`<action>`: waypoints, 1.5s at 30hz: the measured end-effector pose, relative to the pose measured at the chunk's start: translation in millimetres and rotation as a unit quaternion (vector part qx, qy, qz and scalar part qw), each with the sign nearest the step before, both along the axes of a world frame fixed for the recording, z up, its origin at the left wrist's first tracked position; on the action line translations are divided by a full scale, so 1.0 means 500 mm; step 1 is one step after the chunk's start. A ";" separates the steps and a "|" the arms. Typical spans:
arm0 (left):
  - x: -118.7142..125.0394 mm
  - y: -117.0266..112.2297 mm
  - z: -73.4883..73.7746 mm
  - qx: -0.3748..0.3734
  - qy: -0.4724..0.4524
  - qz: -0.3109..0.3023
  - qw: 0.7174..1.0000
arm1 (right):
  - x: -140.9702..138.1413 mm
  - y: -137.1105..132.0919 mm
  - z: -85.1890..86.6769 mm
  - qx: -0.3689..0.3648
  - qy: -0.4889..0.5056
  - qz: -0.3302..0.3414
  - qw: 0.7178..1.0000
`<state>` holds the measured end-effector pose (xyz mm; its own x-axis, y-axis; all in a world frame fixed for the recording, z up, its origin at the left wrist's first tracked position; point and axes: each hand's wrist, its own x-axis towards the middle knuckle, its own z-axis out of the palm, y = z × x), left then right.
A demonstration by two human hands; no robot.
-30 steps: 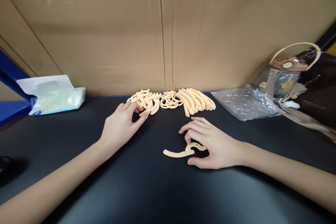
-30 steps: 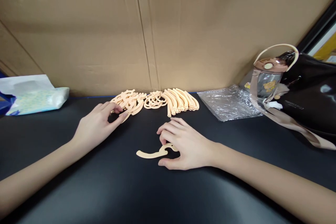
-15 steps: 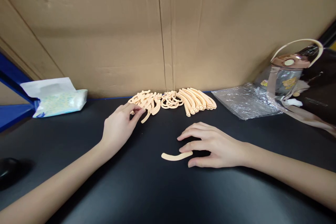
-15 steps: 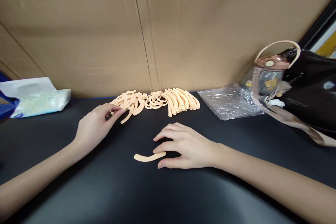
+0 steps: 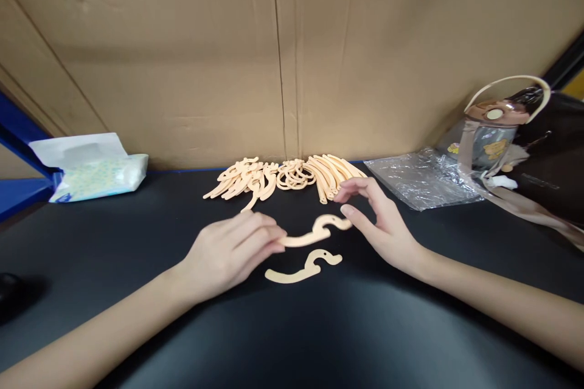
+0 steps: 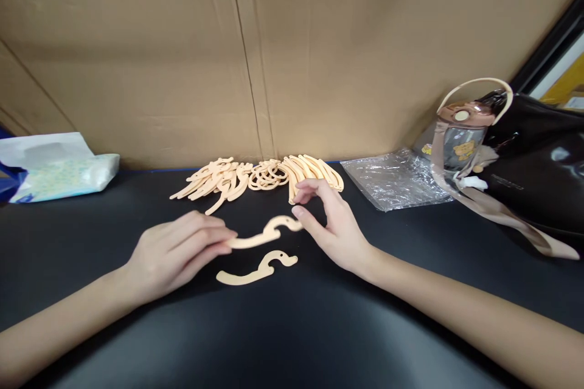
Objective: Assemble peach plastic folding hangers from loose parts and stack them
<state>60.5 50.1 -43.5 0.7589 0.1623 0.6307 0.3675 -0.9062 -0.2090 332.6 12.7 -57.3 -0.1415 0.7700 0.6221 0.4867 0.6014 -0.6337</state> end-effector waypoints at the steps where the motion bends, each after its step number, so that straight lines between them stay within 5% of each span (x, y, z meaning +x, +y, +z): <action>1: 0.003 -0.008 0.002 0.024 0.013 -0.018 0.999 | 0.001 0.002 0.000 -0.020 0.008 0.015 1.000; 4: 0.007 -0.021 0.006 0.032 0.046 -0.040 0.998 | -0.001 0.004 0.002 -0.048 -0.076 0.061 0.994; 9: 0.008 -0.018 0.004 -0.077 0.060 -0.072 0.993 | -0.011 -0.005 0.002 0.014 -0.249 0.106 0.963; 16: 0.007 -0.012 -0.006 -0.149 0.079 -0.093 0.981 | -0.011 -0.003 0.003 0.017 -0.270 0.098 0.958; 25: 0.011 0.004 -0.017 -0.234 0.097 0.095 0.963 | -0.011 0.001 0.006 0.050 -0.244 0.041 0.968; 29: 0.015 0.006 -0.014 -0.247 0.093 0.111 0.958 | -0.018 0.044 0.052 0.081 -0.298 -0.030 0.951; 34: 0.016 0.003 -0.012 -0.259 0.097 0.116 0.954 | -0.043 0.141 0.100 0.057 -0.419 -0.140 0.895; 39: 0.015 0.002 -0.010 -0.260 0.101 0.119 0.953 | -0.060 0.208 0.090 0.035 -0.465 -0.150 0.872; 45: 0.017 0.001 -0.009 -0.260 0.103 0.120 0.953 | -0.072 0.228 0.076 -0.001 -0.476 -0.139 0.868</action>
<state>68.8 50.5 -48.2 0.7598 0.5959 0.2600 0.5763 -0.8024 0.1549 296.5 126.6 -19.2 -0.3994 0.8578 0.3235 0.9168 0.3761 0.1346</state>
